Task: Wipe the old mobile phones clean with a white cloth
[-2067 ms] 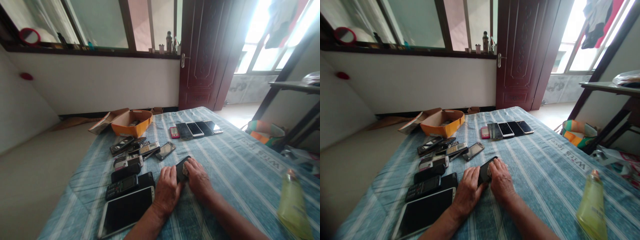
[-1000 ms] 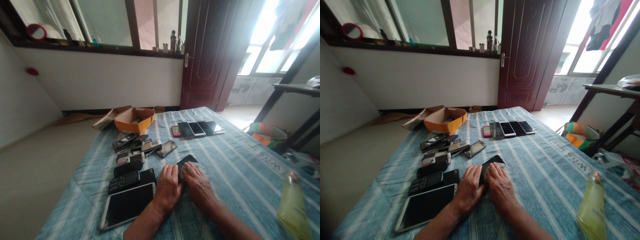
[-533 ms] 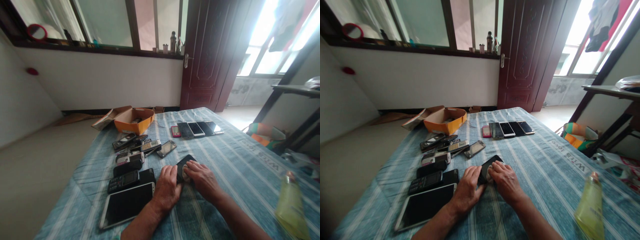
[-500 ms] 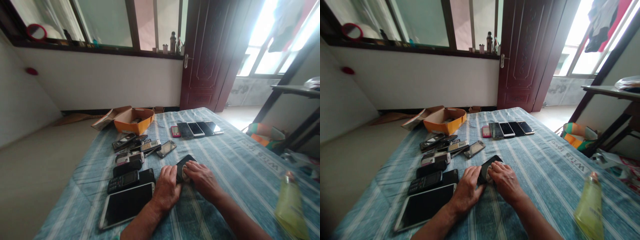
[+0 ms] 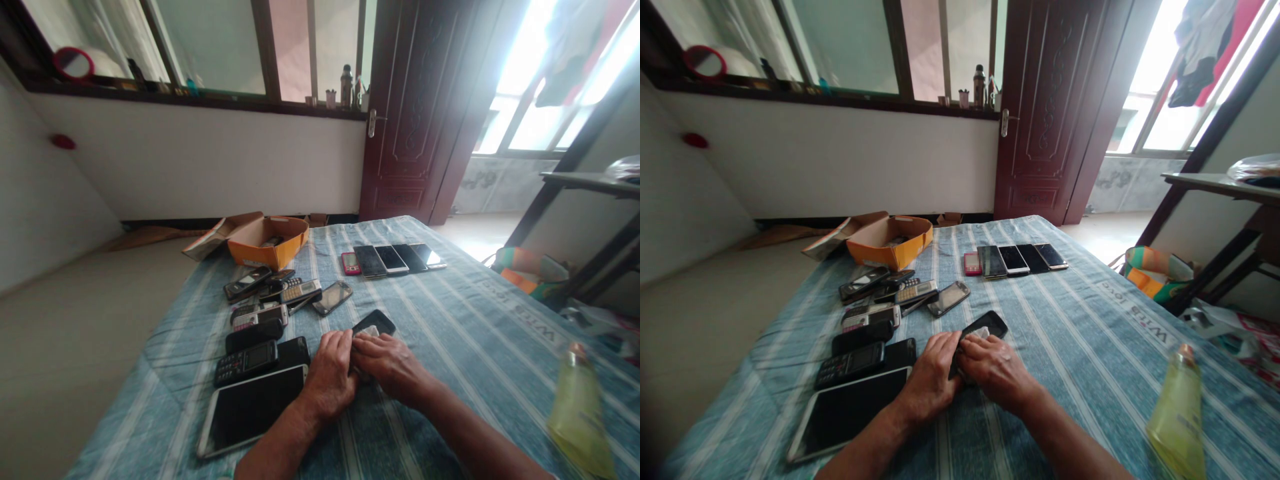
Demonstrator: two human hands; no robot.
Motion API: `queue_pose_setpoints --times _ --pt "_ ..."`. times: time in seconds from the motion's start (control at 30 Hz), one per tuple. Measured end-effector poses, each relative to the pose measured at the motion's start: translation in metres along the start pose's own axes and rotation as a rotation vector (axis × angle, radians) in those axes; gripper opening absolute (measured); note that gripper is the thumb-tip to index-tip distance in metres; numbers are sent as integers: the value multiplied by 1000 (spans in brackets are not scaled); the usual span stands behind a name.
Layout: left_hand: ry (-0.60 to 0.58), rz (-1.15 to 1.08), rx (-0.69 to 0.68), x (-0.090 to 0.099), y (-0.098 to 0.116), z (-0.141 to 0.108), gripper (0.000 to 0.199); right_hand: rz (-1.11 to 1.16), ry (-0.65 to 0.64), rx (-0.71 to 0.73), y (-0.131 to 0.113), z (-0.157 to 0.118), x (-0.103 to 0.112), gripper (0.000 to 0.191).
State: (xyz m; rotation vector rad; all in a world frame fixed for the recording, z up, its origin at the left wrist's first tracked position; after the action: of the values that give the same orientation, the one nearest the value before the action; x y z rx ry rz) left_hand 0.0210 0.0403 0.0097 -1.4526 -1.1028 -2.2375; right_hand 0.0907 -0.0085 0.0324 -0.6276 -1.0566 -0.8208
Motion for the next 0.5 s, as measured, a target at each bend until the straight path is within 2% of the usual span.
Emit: queue_pose_setpoints --times 0.3,0.5 --pt "-27 1 -39 0 2 -1 65 41 55 106 -3 3 -1 17" --pt "-64 20 -37 -1 2 -2 66 37 74 71 3 0 4 17"
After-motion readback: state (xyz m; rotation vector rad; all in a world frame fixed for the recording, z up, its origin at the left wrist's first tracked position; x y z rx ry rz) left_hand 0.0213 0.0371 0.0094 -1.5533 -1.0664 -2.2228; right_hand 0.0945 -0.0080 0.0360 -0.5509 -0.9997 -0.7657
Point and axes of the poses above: each hand's wrist, its own z-axis towards the middle knuckle, its own x-axis out of the back of the hand, y = z × x, the point moved 8 cm from there along z, towards the middle knuckle, and after that the axes turned 2 degrees about -z, right-handed, at the moved point
